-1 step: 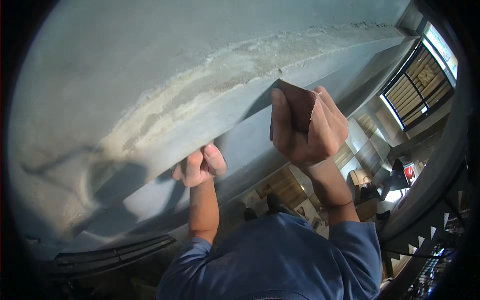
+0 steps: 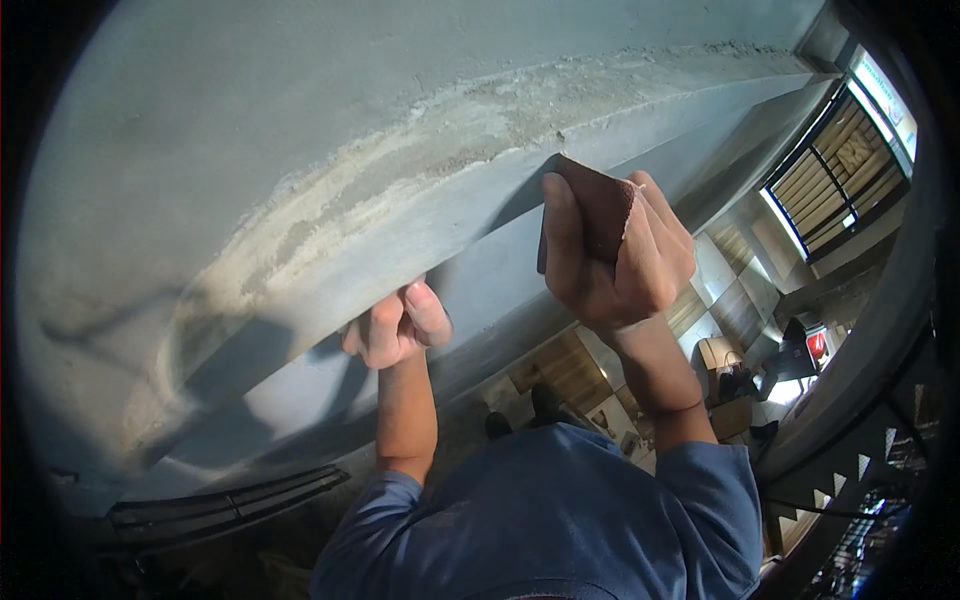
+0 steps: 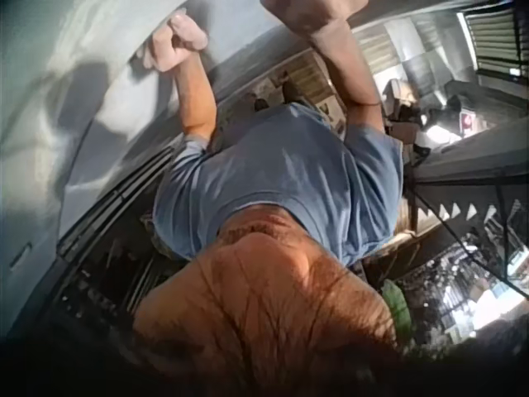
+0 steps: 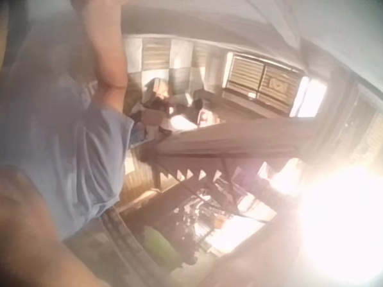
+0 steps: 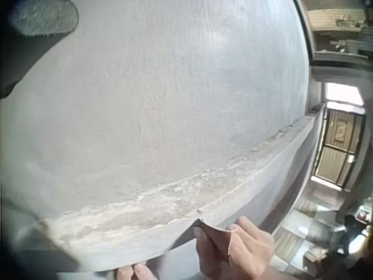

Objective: Sand the surface of a concrete or plastered wall beam using a piece of sandpaper.

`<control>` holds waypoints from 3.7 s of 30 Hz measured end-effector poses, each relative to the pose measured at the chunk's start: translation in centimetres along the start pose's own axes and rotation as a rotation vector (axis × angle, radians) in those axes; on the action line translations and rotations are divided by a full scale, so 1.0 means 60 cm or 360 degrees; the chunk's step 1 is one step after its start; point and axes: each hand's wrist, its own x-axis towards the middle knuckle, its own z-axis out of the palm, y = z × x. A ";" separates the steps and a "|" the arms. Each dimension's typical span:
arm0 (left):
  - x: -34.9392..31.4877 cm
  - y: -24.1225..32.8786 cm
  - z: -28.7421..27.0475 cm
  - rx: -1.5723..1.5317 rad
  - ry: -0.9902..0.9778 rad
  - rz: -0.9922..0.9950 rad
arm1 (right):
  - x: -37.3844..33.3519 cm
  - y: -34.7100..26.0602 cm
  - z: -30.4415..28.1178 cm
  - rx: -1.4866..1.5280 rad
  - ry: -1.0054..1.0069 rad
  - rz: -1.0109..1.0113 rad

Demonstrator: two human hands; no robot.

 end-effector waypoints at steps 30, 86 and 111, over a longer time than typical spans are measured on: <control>0.161 0.049 -0.028 -0.0350 -0.0160 0.0256 | 0.023 -0.008 0.019 0.0124 0.0101 0.0192; 0.153 0.060 -0.018 -0.0179 -0.0023 0.0138 | 0.002 -0.010 0.016 0.0066 0.0150 0.0070; 0.156 0.072 -0.017 -0.0392 0.0196 -0.0125 | 0.032 -0.010 0.018 0.0065 0.0168 -0.0043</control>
